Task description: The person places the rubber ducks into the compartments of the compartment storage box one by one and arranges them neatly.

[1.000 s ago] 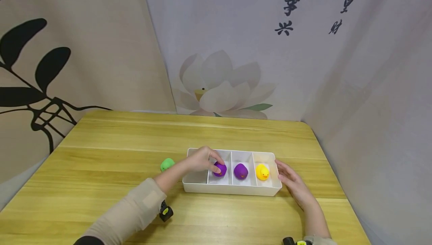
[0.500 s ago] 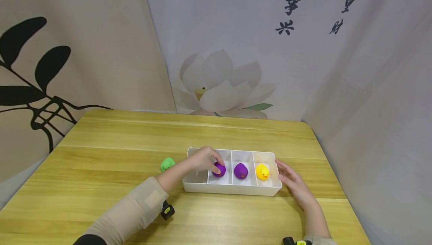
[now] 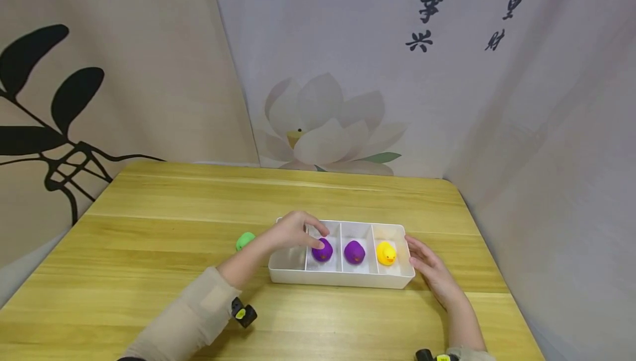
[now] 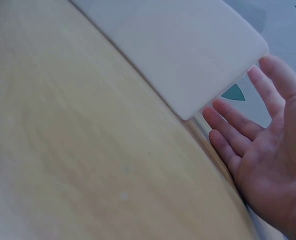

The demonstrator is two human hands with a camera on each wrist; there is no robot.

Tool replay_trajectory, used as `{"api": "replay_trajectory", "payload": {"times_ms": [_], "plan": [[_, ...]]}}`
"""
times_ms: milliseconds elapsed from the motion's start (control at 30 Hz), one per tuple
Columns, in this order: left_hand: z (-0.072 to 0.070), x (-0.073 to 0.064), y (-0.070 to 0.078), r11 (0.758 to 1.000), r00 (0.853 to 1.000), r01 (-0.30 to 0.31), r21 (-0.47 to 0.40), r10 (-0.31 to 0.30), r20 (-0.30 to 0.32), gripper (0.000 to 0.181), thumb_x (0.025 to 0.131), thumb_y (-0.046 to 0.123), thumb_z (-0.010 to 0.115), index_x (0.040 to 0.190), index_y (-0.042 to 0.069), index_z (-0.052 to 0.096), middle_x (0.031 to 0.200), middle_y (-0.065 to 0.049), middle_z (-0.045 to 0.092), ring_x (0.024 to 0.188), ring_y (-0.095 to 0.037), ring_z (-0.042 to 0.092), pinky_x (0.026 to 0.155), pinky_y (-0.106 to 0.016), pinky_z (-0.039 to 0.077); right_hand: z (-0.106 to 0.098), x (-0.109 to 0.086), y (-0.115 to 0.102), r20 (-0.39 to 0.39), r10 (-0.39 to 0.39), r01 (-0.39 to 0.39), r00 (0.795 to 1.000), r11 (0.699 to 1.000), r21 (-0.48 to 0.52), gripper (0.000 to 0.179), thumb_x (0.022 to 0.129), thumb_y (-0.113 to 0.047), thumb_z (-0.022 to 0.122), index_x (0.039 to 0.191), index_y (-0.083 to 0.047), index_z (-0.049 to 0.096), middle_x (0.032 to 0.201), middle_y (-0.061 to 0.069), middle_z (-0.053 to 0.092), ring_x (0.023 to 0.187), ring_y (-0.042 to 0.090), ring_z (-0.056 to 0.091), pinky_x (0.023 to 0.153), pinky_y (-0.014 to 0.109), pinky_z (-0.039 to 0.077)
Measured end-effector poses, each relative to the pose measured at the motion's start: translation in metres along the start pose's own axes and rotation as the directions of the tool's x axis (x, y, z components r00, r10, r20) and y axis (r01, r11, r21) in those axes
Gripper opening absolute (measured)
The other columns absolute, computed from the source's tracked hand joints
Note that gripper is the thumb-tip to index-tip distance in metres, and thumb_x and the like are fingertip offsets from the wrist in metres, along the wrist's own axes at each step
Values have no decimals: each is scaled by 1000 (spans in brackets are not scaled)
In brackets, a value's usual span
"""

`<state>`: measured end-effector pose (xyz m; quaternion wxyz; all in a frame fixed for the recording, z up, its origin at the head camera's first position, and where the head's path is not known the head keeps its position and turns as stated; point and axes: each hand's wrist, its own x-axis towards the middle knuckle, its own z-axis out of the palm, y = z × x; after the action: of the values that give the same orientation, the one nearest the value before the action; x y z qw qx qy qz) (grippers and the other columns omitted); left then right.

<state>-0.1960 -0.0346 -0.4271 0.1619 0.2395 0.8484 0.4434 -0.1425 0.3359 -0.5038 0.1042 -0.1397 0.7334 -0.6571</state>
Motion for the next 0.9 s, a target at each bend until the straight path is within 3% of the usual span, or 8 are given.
{"api": "replay_trajectory", "payload": {"times_ms": [167,300,433,633,900], "plan": [[-9,-12,9,998,998,-57,-42,55,-44,25,78,16,81,102,12,75,99,5,71,105,-21,59,85,-38,46,1,0,-1,-3,5,-5,1000,1000,-13,48,103,-9,40,148,2,25,134,-10,44,120,0,44,92,15,37],[-17,-24,16,995,994,-69,-75,62,-93,23,79,15,80,101,14,75,101,4,70,78,-20,58,64,-30,48,1,-1,-2,-8,11,-12,1000,1000,-21,48,103,-10,40,148,2,25,133,-11,44,119,-1,44,92,14,37],[-22,-37,18,993,988,-59,-100,44,-149,22,80,15,79,102,15,74,101,4,70,56,-16,48,52,-26,45,1,-1,-2,-11,16,-16,1000,999,-28,48,103,-10,40,148,1,26,133,-12,44,119,-2,44,92,14,36],[-32,-56,14,985,967,-79,-155,38,-252,25,80,12,79,104,9,74,101,-7,70,57,-15,44,47,-23,34,1,-1,-2,-12,20,-20,1000,999,-33,48,103,-11,41,148,0,27,133,-12,44,118,-2,44,92,14,36],[-45,-82,5,970,938,-64,-236,-23,-347,28,79,11,79,106,8,73,99,-1,69,63,-18,49,47,-22,34,1,-1,-2,-10,13,-14,1000,999,-30,48,103,-10,40,148,2,25,133,-12,45,118,-2,44,92,14,36]]}}
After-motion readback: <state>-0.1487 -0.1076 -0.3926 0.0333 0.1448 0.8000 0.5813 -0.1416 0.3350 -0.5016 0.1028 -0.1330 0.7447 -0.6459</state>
